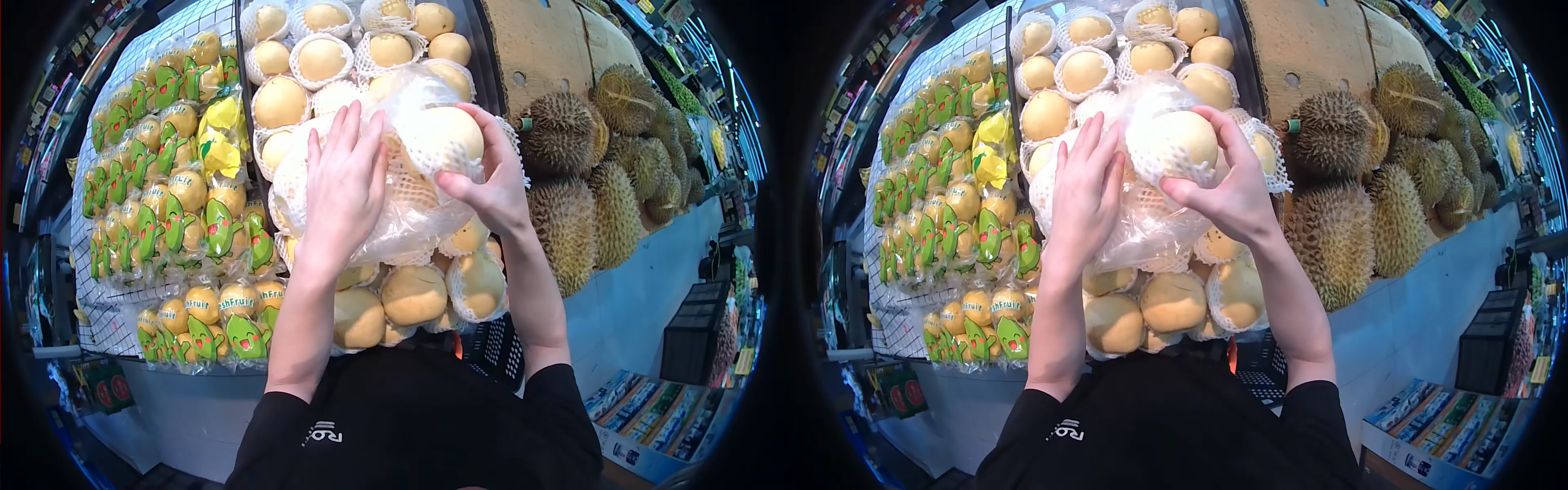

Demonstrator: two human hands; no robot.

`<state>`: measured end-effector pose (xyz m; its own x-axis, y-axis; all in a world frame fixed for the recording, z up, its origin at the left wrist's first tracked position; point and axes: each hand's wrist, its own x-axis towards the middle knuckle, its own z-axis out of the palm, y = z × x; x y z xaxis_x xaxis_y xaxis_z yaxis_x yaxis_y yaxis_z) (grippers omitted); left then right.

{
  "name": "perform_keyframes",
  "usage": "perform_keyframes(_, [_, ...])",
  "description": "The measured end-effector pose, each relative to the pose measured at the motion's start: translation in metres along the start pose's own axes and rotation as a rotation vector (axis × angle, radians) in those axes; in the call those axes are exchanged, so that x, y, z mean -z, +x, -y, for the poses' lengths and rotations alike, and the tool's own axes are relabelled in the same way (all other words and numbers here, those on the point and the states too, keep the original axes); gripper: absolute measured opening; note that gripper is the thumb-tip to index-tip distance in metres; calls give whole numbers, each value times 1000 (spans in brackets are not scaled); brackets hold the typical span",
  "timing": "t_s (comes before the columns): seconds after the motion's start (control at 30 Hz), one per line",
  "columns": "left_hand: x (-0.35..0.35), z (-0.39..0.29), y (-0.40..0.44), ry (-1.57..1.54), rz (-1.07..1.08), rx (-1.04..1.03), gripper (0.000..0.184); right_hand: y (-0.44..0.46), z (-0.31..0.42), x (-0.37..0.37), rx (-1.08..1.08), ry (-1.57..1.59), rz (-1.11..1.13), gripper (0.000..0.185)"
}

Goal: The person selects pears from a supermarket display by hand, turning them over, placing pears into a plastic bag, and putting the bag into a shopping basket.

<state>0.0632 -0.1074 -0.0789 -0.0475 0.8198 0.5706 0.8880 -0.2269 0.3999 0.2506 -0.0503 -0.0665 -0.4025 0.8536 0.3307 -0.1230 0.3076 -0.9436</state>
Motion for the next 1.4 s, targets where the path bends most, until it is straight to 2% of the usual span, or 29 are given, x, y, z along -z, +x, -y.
perform_keyframes(0.03, [0, 1, 0, -15, -4, 7, 39, 1, 0, 2, 0, -1, 0, 79])
perform_keyframes(0.1, [1, 1, 0, -30, -8, 14, 40, 2, 1, 4, -40, 231, -30, 77])
perform_keyframes(0.3, [3, -3, -1, -135, -120, -13, 42, 3, -9, 8, -58, 357, -81, 72])
perform_keyframes(0.4, [5, -2, -1, -159, -124, -83, 39, 2, -12, 12, -113, 563, -97, 63])
perform_keyframes(0.53, [2, 0, -3, -136, -81, -96, 35, 0, -11, 23, -110, 663, -154, 60])
perform_keyframes(0.63, [1, 1, -3, -148, -72, -87, 32, -3, -5, 33, 5, 846, -133, 54])
perform_keyframes(0.67, [1, 1, -3, -157, -73, -85, 32, -7, -8, 39, 7, 997, -63, 54])
perform_keyframes(0.77, [2, 0, -4, -172, -74, -83, 31, -16, 5, 34, 18, 893, -25, 55])
perform_keyframes(0.8, [3, -1, -5, -173, -69, -89, 31, -22, 16, 26, -41, 659, -143, 65])
perform_keyframes(0.83, [5, -1, -5, -180, -75, -92, 30, -26, 21, 23, -39, 661, -147, 65])
perform_keyframes(0.9, [9, -3, -7, -187, -84, -92, 30, -30, 28, 19, -4, 372, -141, 76])
perform_keyframes(0.93, [11, -5, -8, -192, -107, -118, 33, -33, 31, 17, 0, 373, -190, 86])
perform_keyframes(1.0, [21, -11, -11, -197, -129, -145, 35, -44, 41, 9, 57, 278, -215, 87])
perform_keyframes(1.03, [29, -17, -14, -258, -157, -201, 43, -50, 45, 4, 115, 183, -240, 89])
perform_keyframes(1.07, [36, -23, -18, -320, -184, -257, 52, -55, 47, -1, 121, 222, -230, 93])
perform_keyframes(1.13, [42, -37, -28, -740, -151, -284, 87, -65, 53, -12, 104, 252, -185, 97])
perform_keyframes(1.17, [44, -46, -33, -738, -149, -283, 87, -70, 54, -19, 105, 284, -160, 99])
perform_keyframes(1.2, [45, -56, -39, -873, -115, -218, 102, -74, 54, -25, 120, 295, -123, 100])
perform_keyframes(1.27, [48, -64, -49, -996, -85, -147, 119, -80, 54, -35, 149, 270, -24, 104])
perform_keyframes(1.37, [53, -69, -63, -1209, 64, -25, 131, -87, 54, -48, 192, 167, 43, 105])
perform_keyframes(1.4, [55, -75, -68, -1322, -11, 113, 129, -91, 53, -55, 156, 257, 23, 106])
